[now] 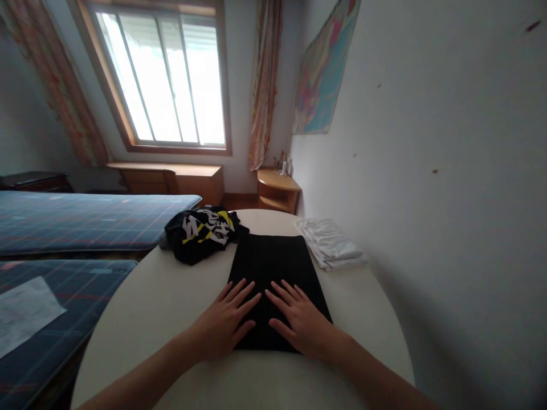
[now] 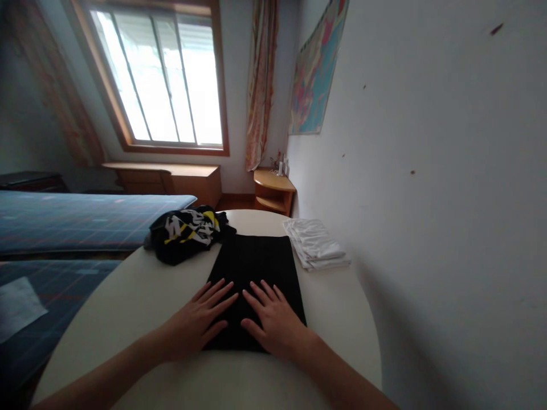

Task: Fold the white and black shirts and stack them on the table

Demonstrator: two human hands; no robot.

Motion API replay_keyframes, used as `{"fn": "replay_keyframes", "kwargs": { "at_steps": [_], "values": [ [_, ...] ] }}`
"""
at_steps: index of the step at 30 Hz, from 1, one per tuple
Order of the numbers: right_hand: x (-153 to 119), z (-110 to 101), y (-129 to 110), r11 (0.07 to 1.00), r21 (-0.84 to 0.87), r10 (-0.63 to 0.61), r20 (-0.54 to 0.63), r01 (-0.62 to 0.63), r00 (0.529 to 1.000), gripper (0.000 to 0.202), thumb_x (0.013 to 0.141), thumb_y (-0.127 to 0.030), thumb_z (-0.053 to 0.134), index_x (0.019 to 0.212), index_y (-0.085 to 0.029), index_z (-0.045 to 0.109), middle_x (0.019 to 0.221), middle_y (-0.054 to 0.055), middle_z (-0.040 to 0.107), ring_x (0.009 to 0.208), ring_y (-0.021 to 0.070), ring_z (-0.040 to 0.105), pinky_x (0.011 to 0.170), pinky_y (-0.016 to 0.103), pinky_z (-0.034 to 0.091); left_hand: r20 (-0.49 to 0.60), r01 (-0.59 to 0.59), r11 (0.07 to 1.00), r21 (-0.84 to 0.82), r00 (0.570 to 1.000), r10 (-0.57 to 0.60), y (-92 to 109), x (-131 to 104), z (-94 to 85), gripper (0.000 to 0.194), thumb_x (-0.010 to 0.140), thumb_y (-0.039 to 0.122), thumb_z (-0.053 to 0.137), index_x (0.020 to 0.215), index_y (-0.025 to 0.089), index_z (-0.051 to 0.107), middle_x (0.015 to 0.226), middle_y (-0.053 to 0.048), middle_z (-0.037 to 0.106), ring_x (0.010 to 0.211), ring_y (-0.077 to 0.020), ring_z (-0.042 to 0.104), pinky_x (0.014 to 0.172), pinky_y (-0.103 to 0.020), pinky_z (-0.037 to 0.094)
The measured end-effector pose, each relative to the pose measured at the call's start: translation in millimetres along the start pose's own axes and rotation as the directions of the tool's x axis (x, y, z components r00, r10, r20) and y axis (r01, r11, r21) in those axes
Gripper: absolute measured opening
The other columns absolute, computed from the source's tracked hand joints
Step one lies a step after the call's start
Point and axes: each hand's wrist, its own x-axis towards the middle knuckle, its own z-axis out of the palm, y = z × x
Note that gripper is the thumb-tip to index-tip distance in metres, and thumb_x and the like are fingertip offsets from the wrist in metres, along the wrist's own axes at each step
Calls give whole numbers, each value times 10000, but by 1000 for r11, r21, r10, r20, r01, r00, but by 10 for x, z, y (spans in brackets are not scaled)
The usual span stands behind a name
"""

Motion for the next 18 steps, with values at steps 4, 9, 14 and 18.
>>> {"fn": "replay_keyframes", "kwargs": {
  "at_steps": [4,9,14,18],
  "values": [
    [-27,14,9,1000,-12,24,-8,-24,1000,649,981,-606,393,1556,-319,302,1636,25,233,1516,305,138,1218,554,98,49,-96,995,-3,994,96,94,-11,28,671,980,387,513,1572,377,197,1653,-16,177,1517,-311,139,1212,-572,174],
    [-105,-17,28,1000,-9,-20,25,20,1000,687,967,-587,442,1570,-313,257,1647,35,196,1520,312,106,1211,586,107,37,-153,988,11,988,153,124,-55,3,773,909,408,612,1571,334,220,1645,-55,211,1501,-341,199,1185,-588,243],
    [-332,-39,62,992,-66,-109,39,111,993,824,867,-510,635,1569,-293,262,1632,44,258,1494,315,225,1208,566,198,-51,-272,949,157,958,283,86,-122,-54,457,901,288,621,1347,226,546,1441,-70,562,1304,-291,539,1049,-451,483],
    [-440,67,128,965,-224,-144,-18,136,989,694,891,-279,609,1536,-227,358,1590,81,345,1442,319,351,1160,520,339,-144,-254,939,230,946,291,69,-131,-6,209,976,253,525,1145,182,628,1236,-64,702,1125,-249,666,874,-360,575]
  ]
}}
